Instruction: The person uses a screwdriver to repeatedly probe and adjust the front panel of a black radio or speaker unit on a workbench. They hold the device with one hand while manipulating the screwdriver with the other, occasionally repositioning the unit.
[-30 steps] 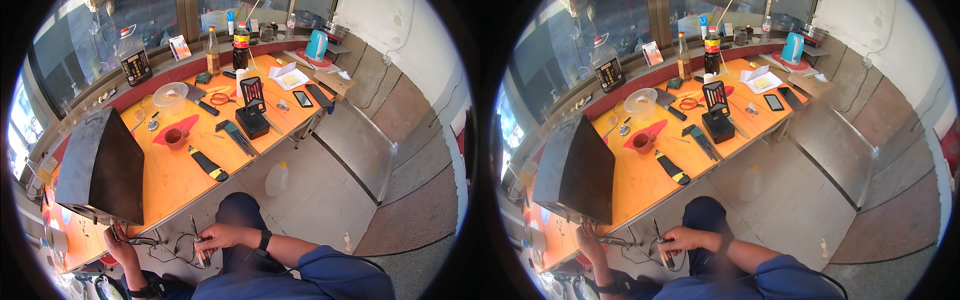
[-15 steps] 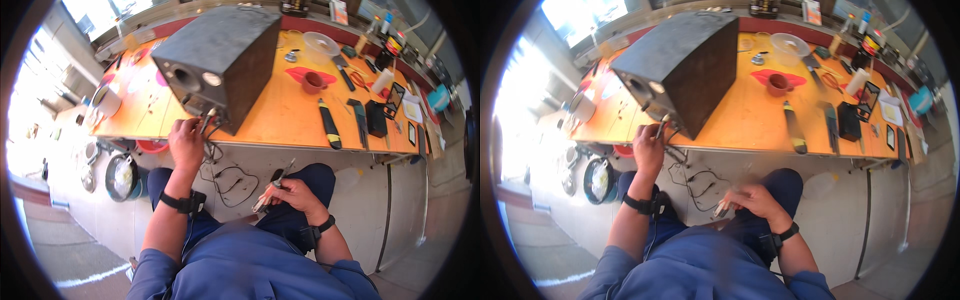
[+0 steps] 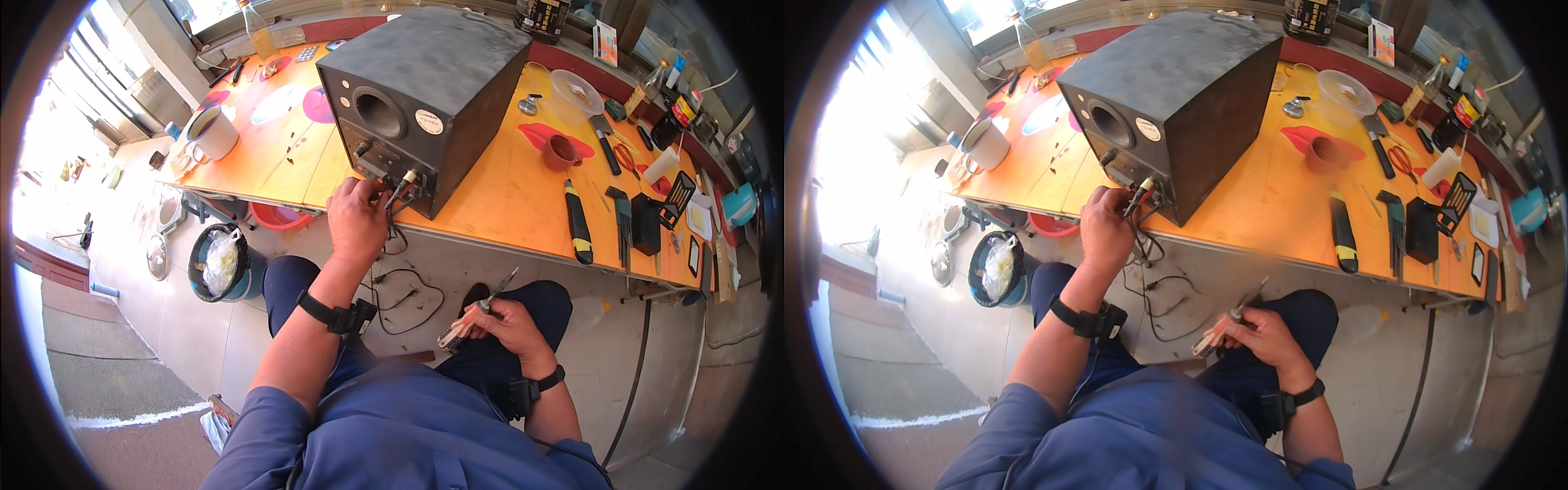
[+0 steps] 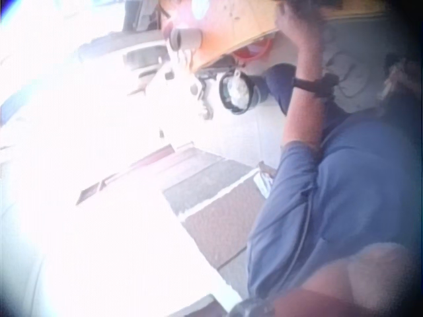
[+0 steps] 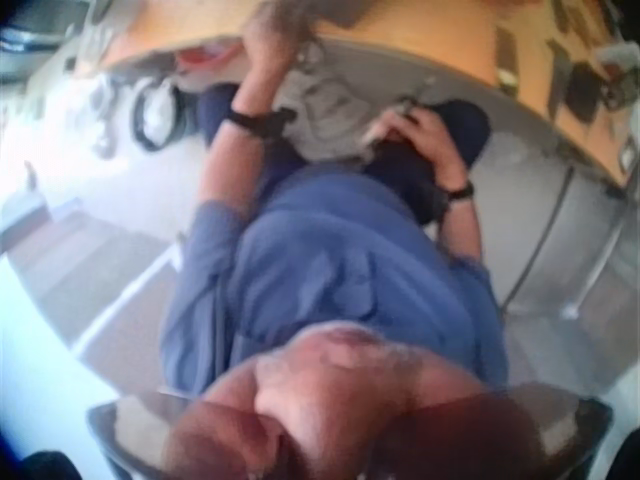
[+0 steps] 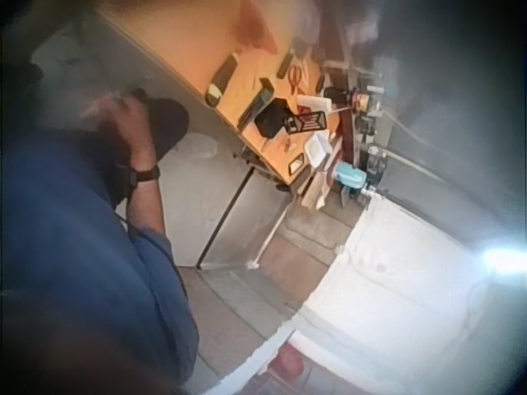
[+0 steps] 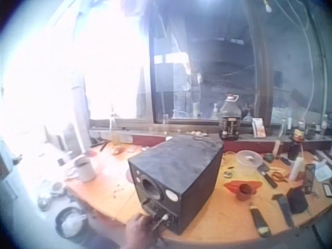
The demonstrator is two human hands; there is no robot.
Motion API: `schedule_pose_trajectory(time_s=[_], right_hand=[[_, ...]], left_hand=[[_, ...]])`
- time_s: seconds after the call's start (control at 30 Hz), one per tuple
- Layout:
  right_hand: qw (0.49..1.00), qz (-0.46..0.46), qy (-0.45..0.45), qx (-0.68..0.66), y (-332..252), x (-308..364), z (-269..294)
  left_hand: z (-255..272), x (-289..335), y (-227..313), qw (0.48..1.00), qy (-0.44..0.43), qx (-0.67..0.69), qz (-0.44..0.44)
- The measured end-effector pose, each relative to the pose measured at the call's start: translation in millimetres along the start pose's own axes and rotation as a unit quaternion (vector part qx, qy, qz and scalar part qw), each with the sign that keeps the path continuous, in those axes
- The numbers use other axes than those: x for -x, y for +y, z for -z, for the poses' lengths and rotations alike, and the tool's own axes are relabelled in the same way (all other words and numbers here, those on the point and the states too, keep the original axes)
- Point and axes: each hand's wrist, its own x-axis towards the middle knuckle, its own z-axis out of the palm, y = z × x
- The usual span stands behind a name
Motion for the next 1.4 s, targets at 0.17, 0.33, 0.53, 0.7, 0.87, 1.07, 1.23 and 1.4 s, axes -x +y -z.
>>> schedule_pose_trajectory(time_s=[0.17,0.33,0.53,0.7,0.87,1.07,1.23,1.4], right_hand=[[1.000,0.006,-0.009,-0.014,-1.4,-0.2,-1.3],[1.000,0.006,-0.007,0.000,-0.4,0.1,-0.9],[1.000,0.004,-0.002,-0.004,-0.9,1.4,-0.6],[1.000,0.006,-0.006,-0.004,-1.6,1.9,-1.0],[1.000,0.019,-0.020,-0.012,-1.8,1.7,-0.5],[1.000,0.011,-0.014,0.000,-1.1,1.4,0.5],[1.000,0.003,-0.016,0.003,-0.5,0.9,1.6],[1.000,0.006,-0.017,0.006,0.3,0.6,1.4]], left_hand=[[1.7,-1.6,0.9,1.000,-0.002,-0.010,-0.018],[3.3,-2.3,-1.5,0.998,-0.011,-0.030,-0.052],[3.4,-2.6,-2.4,0.995,-0.004,-0.046,-0.086],[3.6,-2.7,-2.0,0.994,-0.002,-0.049,-0.096],[2.8,-2.9,-3.0,0.993,-0.005,-0.054,-0.102],[2.1,-3.7,-3.9,0.993,-0.011,-0.063,-0.104],[1.8,-4.2,-4.7,0.992,-0.011,-0.058,-0.108],[1.9,-4.4,-5.1,0.992,-0.017,-0.059,-0.107]])
